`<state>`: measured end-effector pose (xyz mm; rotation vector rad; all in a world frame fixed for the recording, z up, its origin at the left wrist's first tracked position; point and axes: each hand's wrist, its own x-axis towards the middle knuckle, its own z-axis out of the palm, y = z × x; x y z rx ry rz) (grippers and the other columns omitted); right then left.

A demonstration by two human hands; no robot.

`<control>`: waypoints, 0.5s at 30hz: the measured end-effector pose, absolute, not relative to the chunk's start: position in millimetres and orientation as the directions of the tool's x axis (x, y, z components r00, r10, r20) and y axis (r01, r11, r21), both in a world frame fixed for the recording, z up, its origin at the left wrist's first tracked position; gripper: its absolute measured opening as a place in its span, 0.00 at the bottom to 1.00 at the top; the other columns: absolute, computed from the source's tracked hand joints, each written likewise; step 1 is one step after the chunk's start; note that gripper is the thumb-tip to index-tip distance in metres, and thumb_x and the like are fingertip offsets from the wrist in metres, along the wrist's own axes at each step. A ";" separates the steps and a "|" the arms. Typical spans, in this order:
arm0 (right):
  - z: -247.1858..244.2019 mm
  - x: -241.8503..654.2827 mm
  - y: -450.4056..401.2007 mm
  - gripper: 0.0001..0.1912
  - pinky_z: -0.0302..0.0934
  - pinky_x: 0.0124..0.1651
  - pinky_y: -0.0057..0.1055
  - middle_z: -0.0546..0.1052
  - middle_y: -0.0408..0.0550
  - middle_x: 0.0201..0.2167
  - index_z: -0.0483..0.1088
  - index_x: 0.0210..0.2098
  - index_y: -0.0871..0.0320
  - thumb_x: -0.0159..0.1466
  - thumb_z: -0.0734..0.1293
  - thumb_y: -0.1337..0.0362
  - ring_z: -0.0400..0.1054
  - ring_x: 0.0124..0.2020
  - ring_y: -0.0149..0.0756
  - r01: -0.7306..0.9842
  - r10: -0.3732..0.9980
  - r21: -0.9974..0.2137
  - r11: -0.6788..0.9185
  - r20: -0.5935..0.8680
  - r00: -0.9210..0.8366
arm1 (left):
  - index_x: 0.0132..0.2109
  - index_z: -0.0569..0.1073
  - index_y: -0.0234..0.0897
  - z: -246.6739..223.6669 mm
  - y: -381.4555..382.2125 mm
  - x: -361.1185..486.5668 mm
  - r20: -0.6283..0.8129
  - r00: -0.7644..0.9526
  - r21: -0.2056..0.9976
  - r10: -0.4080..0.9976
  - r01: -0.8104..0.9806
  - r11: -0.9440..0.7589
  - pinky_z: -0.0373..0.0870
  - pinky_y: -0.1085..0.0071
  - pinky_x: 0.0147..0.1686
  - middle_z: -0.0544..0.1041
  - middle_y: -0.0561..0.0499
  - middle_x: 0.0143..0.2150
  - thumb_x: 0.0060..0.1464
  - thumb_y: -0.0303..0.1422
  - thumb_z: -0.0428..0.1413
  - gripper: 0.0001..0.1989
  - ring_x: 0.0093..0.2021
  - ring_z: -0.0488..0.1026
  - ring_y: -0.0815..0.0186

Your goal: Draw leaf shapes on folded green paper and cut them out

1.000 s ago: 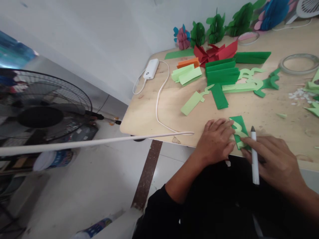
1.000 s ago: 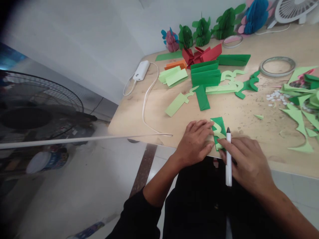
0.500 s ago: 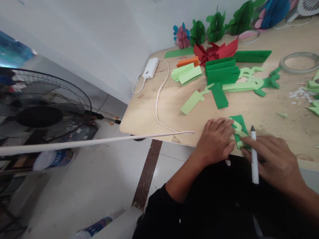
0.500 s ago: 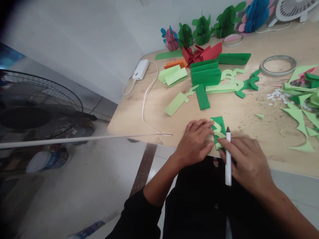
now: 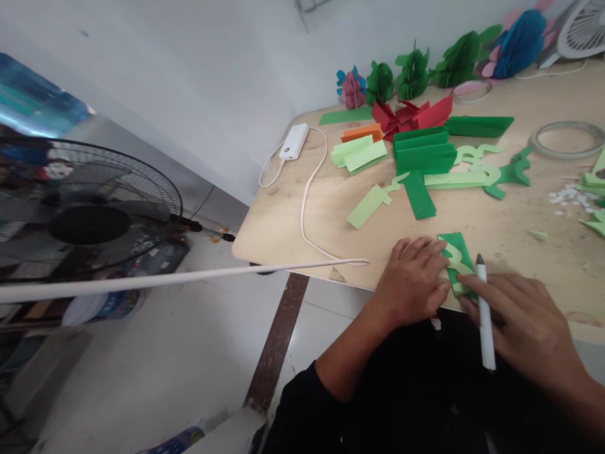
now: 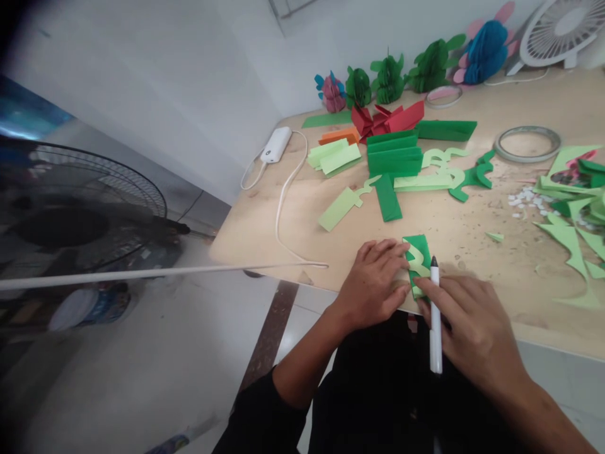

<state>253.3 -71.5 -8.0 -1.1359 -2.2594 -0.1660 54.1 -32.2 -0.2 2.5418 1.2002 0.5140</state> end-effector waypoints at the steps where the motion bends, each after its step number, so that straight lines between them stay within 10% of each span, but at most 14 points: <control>1: -8.9 253.7 -71.7 0.13 0.60 0.40 0.38 0.79 0.51 0.35 0.71 0.49 0.58 0.64 0.67 0.66 0.72 0.39 0.44 0.761 0.689 -0.151 0.631 0.561 -0.459 | 0.55 0.71 0.36 -0.2 -32.3 54.2 0.195 0.590 0.402 0.784 0.681 -0.612 0.51 0.53 0.69 0.68 0.46 0.67 0.63 0.36 0.49 0.17 0.70 0.58 0.57; 15: -20.7 257.0 -72.1 0.34 0.64 0.39 0.43 0.80 0.48 0.37 0.59 0.67 0.47 0.62 0.68 0.66 0.75 0.38 0.47 0.752 0.698 -0.198 0.629 0.570 -0.434 | 0.54 0.72 0.36 -2.2 -33.0 52.6 0.225 0.600 0.371 0.768 0.676 -0.637 0.53 0.54 0.68 0.68 0.47 0.67 0.63 0.36 0.49 0.16 0.70 0.58 0.58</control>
